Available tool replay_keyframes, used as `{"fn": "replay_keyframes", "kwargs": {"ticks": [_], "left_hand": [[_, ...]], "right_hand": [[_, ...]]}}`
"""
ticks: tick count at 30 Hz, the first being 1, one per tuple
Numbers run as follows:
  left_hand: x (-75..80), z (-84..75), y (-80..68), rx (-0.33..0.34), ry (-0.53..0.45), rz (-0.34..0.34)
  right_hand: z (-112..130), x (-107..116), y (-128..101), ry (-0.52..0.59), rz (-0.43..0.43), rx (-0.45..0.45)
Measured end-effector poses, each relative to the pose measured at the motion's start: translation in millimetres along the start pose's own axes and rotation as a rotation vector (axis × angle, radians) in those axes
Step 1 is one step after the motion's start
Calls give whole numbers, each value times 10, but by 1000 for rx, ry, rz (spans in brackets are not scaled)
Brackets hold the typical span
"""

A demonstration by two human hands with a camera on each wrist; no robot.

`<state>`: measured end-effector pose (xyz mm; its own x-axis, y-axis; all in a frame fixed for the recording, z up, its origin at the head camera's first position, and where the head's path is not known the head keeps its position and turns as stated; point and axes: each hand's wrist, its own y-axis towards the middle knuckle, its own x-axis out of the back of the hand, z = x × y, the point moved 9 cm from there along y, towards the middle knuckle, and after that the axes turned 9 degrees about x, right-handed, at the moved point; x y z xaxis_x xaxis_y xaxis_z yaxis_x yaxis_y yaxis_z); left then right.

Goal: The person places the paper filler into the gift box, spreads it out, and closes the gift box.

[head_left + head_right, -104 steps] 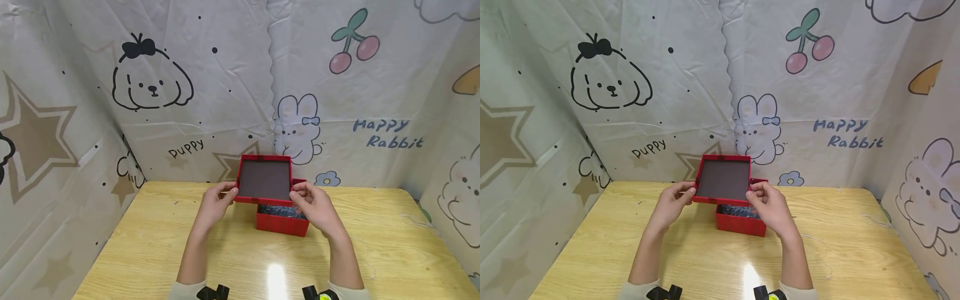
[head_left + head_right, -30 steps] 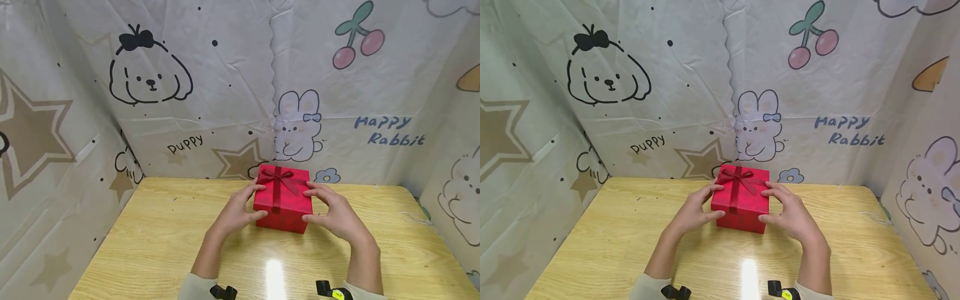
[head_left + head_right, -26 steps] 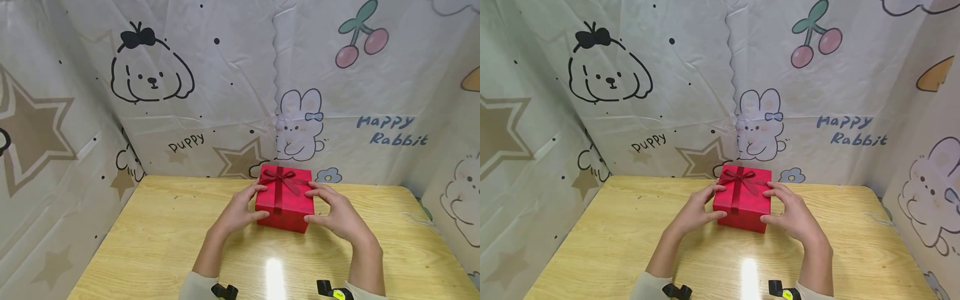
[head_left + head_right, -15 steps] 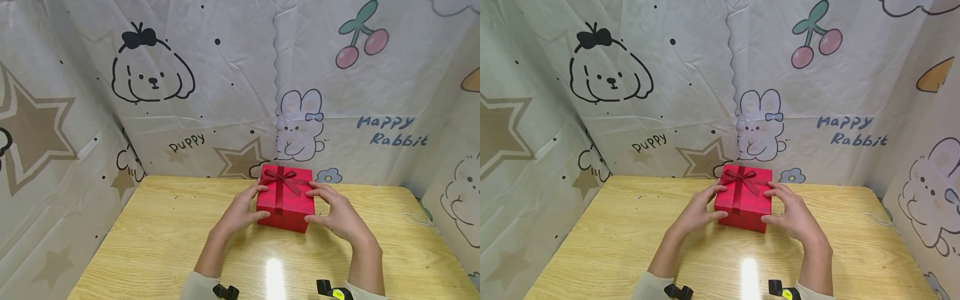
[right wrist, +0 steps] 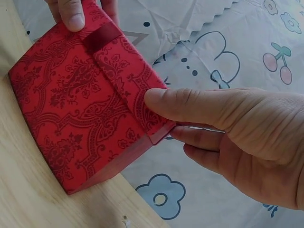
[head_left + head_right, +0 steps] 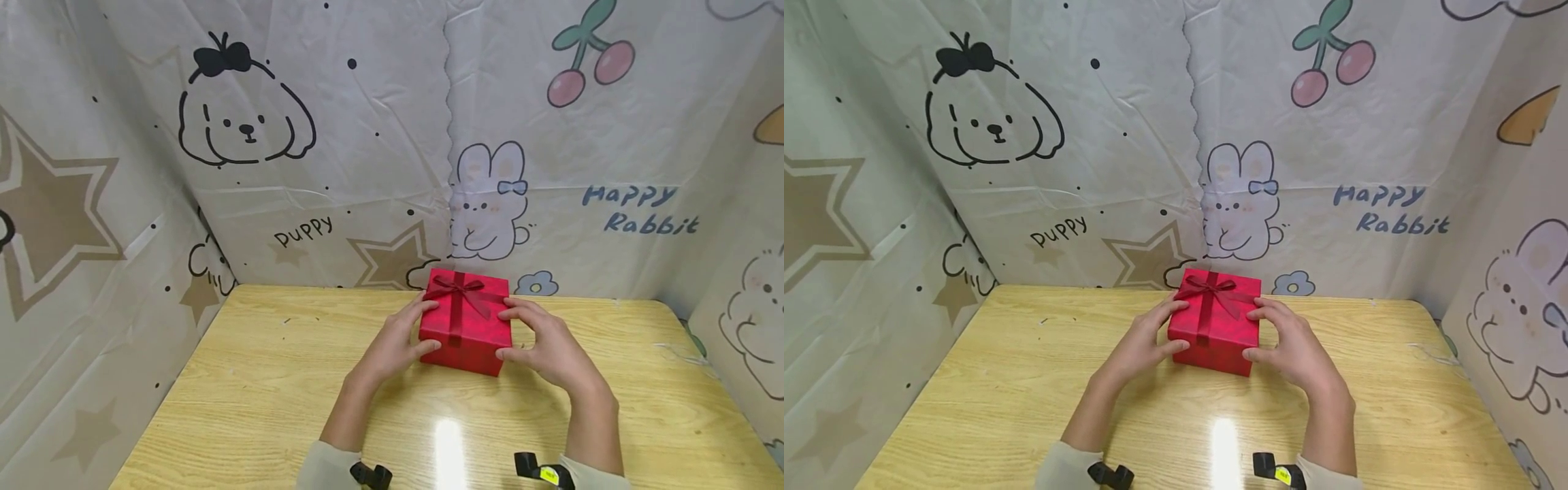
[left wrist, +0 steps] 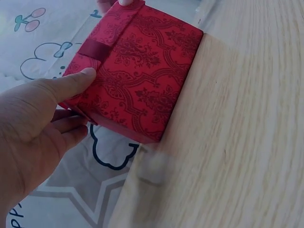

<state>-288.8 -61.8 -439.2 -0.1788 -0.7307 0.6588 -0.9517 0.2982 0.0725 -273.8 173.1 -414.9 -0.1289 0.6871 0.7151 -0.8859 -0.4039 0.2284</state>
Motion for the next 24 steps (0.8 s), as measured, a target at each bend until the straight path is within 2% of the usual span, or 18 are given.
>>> {"fn": "replay_keyframes", "kwargs": {"ticks": [12, 17, 24], "left_hand": [[-55, 98, 11, 52, 40, -2], [-39, 114, 20, 59, 64, -24], [-32, 157, 31, 84, 48, -68]], "right_hand": [[-45, -114, 56, 1, 23, -32], [-54, -140, 87, 11, 11, -20], [-63, -198, 128, -14, -8, -4]]}}
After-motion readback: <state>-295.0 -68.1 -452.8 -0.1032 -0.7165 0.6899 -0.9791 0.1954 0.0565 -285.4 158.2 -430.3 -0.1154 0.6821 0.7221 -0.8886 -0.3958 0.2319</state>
